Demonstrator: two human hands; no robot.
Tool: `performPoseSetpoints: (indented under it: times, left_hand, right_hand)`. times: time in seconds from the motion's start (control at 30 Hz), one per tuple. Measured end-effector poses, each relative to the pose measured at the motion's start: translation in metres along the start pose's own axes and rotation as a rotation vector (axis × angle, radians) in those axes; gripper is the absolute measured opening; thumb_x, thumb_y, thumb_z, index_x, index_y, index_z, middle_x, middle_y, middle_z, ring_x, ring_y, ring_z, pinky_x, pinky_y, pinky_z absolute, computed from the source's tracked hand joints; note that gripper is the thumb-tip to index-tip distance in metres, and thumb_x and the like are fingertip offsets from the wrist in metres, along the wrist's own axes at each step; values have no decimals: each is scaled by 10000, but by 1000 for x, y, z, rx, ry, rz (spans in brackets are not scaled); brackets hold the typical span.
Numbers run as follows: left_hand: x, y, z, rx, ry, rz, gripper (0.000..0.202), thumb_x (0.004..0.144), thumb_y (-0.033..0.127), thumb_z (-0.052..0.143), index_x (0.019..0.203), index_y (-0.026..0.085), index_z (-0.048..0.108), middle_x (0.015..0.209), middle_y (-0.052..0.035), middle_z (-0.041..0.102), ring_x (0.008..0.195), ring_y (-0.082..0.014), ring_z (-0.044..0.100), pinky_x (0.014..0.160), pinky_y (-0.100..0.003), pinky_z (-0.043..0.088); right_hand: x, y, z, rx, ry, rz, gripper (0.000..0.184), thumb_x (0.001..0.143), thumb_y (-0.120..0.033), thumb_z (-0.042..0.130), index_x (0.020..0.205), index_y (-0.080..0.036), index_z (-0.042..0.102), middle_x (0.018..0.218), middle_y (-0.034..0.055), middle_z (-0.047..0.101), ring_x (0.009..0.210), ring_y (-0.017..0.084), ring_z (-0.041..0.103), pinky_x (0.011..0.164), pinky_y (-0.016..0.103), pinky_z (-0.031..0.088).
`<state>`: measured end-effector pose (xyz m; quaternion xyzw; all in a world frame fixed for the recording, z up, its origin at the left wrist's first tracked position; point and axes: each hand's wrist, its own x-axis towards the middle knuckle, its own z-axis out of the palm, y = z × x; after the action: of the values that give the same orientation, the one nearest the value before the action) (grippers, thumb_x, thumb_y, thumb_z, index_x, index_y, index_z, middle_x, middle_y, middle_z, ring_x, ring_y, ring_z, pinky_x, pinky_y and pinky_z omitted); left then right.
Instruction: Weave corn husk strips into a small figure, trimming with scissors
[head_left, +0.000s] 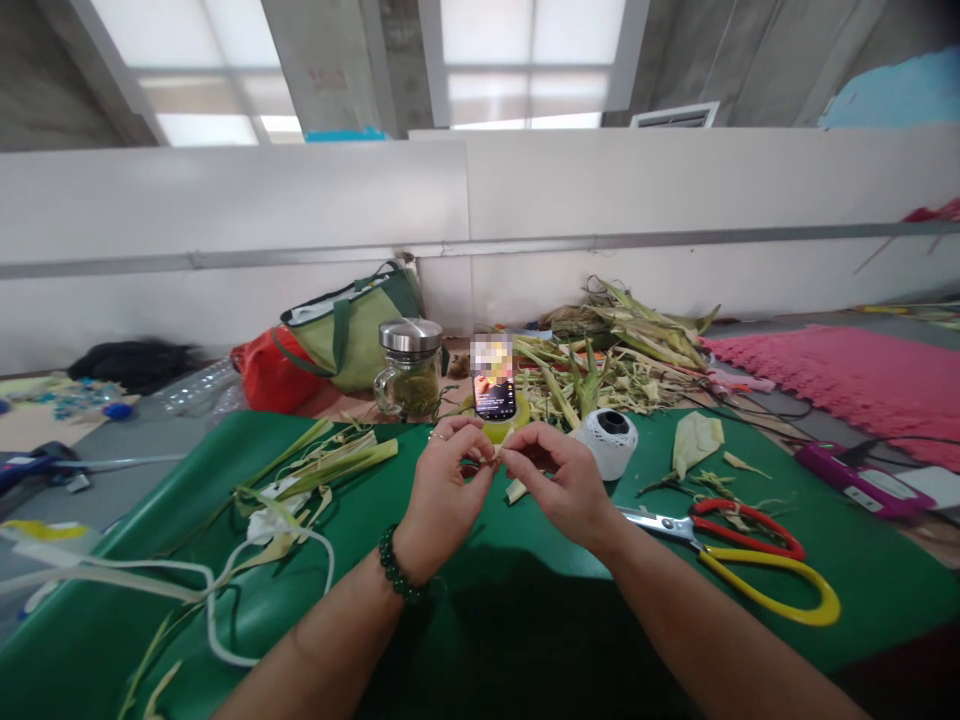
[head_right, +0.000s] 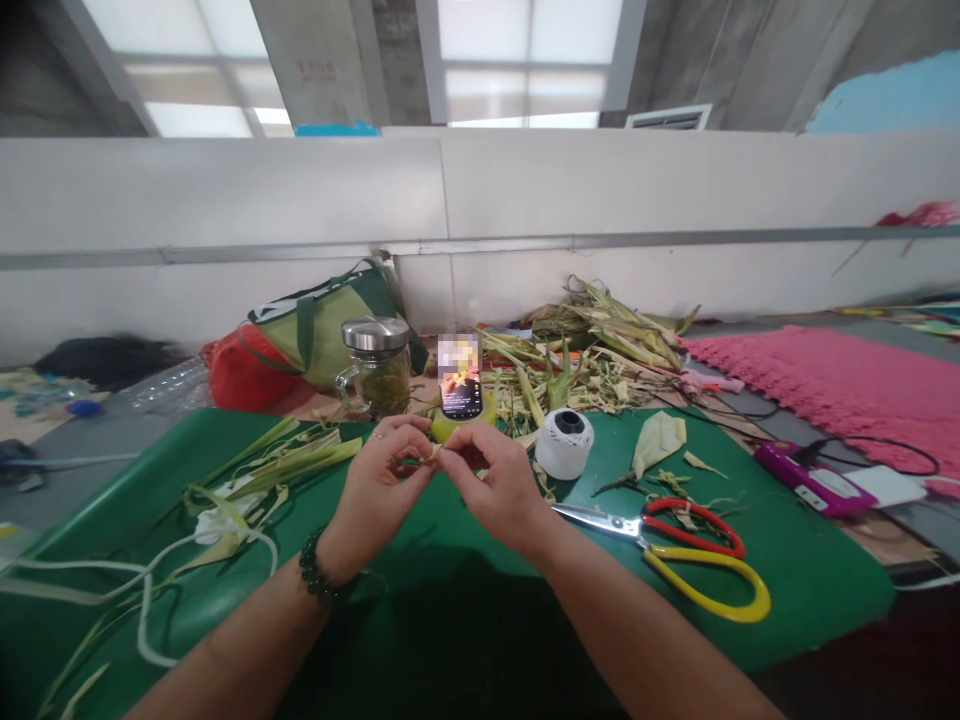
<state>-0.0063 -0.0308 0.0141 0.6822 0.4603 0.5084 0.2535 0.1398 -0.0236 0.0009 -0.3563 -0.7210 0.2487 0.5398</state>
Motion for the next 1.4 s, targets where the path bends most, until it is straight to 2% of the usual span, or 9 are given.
performPoseSetpoints:
  times: [0.23,0.43,0.57,0.67,0.8,0.93,1.03,1.13,1.4]
  left_hand:
    - [1,1,1,-180,-54,-157,397,681,160,646,1027,209,457,701,45,534,637,-119,578,548,-195,461]
    - [-8,0,7,-6,-145,9,717,721,40,529,1375,216,293,751,30,580,687,-125,594,685,-249,502]
    - [-11,-7,11,46,-208,50,807,723,23,515,1440,222,203,757,29,572,687,-122,569,690,-249,494]
    - [-10,-12,15,50,-260,54,675,718,40,529,1358,193,379,756,16,563,667,-124,537,657,-247,483]
    - [-3,-13,14,-73,-300,-17,249,680,89,604,918,148,641,773,-18,590,699,-139,536,641,-245,468]
    - [5,-9,4,-275,-277,-208,259,629,182,705,866,149,605,678,13,556,661,-133,540,632,-244,465]
    - [6,-4,-1,-358,-211,-175,470,618,217,740,1022,190,502,670,45,539,671,-131,556,652,-244,472]
    - [3,1,-2,-322,-192,-123,400,682,217,700,997,207,452,688,55,518,640,-112,546,609,-217,458]
    - [5,-4,-5,-338,-359,-174,182,645,203,704,765,140,584,824,-39,606,658,-130,571,587,-242,484]
  right_hand:
    - [2,2,0,246,-39,136,167,770,-325,642,742,-200,536,678,-4,578,582,137,605,549,264,520]
    - [9,9,-6,301,-220,329,277,747,-443,653,780,-173,601,602,-15,577,452,105,514,431,238,423]
    - [13,11,-11,161,-115,120,207,722,-352,695,631,-172,646,597,-9,525,540,109,476,482,238,372]
    - [12,6,-12,131,-43,-14,158,745,-277,677,617,-182,674,597,-6,506,579,119,478,523,249,379]
    - [10,3,-11,166,-7,-60,123,786,-279,625,731,-188,687,671,10,567,625,132,525,570,257,421]
    - [14,9,-14,106,117,127,246,841,-394,530,820,-171,633,700,13,581,601,123,503,534,241,401]
    - [18,13,-15,95,-95,241,364,836,-472,499,680,-159,603,592,-5,526,549,112,460,496,233,362]
    - [19,13,-14,222,-248,261,341,763,-476,587,655,-154,621,589,-13,528,535,100,444,485,225,338]
    - [14,8,-12,131,-52,199,261,737,-376,634,586,-164,627,474,-37,482,460,86,406,437,217,300]
